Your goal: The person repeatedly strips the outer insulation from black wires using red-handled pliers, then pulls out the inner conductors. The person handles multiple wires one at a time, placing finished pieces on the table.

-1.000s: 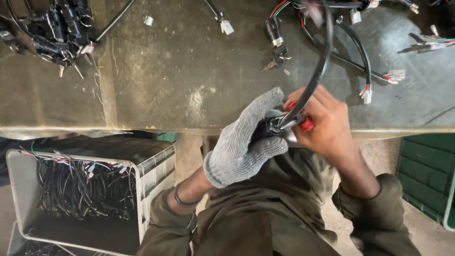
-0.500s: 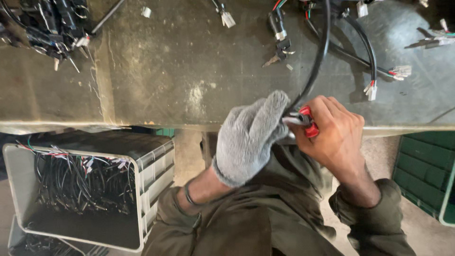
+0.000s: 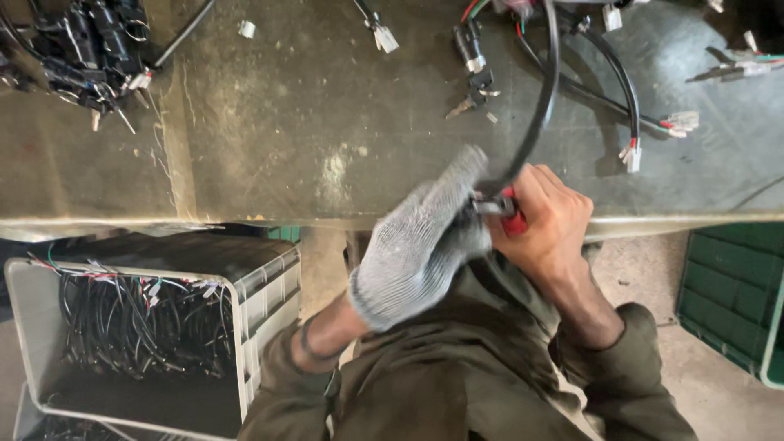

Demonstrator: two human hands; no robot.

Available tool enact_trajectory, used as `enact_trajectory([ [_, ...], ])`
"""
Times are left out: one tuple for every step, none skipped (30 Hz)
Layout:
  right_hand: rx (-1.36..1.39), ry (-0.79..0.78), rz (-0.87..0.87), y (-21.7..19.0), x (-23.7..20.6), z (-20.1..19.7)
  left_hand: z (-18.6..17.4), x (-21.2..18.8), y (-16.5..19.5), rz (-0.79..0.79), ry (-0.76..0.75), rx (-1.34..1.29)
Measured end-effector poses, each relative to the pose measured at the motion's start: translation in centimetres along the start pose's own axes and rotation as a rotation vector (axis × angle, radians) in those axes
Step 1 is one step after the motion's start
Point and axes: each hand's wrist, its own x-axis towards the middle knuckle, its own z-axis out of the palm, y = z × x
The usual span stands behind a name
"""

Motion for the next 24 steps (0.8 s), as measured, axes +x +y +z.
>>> enact_trajectory([
  [0.105, 0.011, -0.114, 0.5, 0.4, 0.5, -0.4, 0.1, -0.2, -0.031, -0.138, -0.198],
  [0.21, 0.01, -0.221, 1.1, 0.8, 0.8, -0.9, 0.1, -0.4, -0.074, -0.278, -0.404],
  [0.321, -0.007, -0.321, 1.6, 0.9, 1.1, -0.8, -0.1, -0.4, -0.139, -0.337, -0.568],
  [0.346, -0.059, -0.291, 2.0, 0.9, 1.3, -0.9, -0.4, -0.5, -0.215, -0.389, -0.728],
  [0.363, -0.093, -0.272, 2.5, 1.1, 1.4, -0.8, -0.6, -0.6, -0.279, -0.373, -0.826],
  [0.376, -0.12, -0.255, 2.8, 1.1, 1.4, -0.6, -0.7, -0.7, -0.336, -0.362, -0.921],
  [0.402, -0.119, -0.272, 2.9, 1.0, 1.2, -0.6, -0.9, -0.6, -0.264, -0.329, -0.796],
  [0.433, -0.127, -0.284, 2.9, 0.9, 1.1, -0.5, -1.1, -0.4, -0.202, -0.293, -0.675],
  [0.463, -0.131, -0.301, 2.7, 0.8, 0.9, -0.4, -1.0, -0.3, -0.136, -0.254, -0.551],
  [0.375, -0.132, -0.235, 2.3, 0.7, 0.8, -0.4, -0.8, -0.1, -0.066, -0.177, -0.274],
  [0.289, -0.137, -0.165, 1.7, 0.7, 0.7, -0.3, -0.5, 0.1, -0.004, -0.098, 0.0],
  [0.201, -0.143, -0.098, 1.2, 0.9, 0.5, -0.2, 0.0, 0.3, 0.057, -0.018, 0.274],
  [0.128, -0.11, -0.091, 0.7, 1.3, 0.4, -0.1, 0.6, 0.2, 0.045, 0.01, 0.336],
  [0.057, -0.073, -0.084, 0.1, 1.7, 0.4, -0.1, 1.4, 0.0, 0.035, 0.036, 0.399],
  [-0.016, -0.027, -0.081, -0.2, 2.4, 0.2, -0.1, 1.8, -0.2, 0.032, 0.065, 0.465],
  [-0.082, 0.004, -0.13, -0.3, 3.2, 0.0, -0.2, 1.9, -0.4, 0.082, 0.168, 0.507],
  [-0.147, 0.035, -0.168, -0.3, 3.9, -0.4, -0.4, 1.9, -0.6, 0.132, 0.263, 0.544],
  [-0.21, 0.05, -0.192, -0.4, 4.2, -0.9, -0.5, 1.4, -0.7, 0.168, 0.344, 0.572],
  [-0.087, 0.023, -0.177, -0.5, 4.2, -1.3, -0.7, 0.8, -0.9, 0.046, 0.37, 0.473],
  [0.034, 0.004, -0.169, -0.6, 4.2, -1.7, -0.9, 0.3, -1.1, -0.072, 0.398, 0.375],
  [0.152, -0.014, -0.172, -0.8, 4.0, -1.9, -0.9, -0.1, -1.6, -0.186, 0.434, 0.276],
  [0.272, -0.033, -0.18, -1.0, 3.8, -2.1, -0.7, -0.1, -2.2, -0.144, 0.283, 0.345],
  [0.394, -0.056, -0.185, -1.3, 3.6, -2.0, -0.4, 0.0, -2.8, -0.105, 0.132, 0.413],
  [0.516, -0.082, -0.193, -1.6, 3.5, -1.8, 0.0, 0.3, -3.3, -0.068, -0.017, 0.479],
])
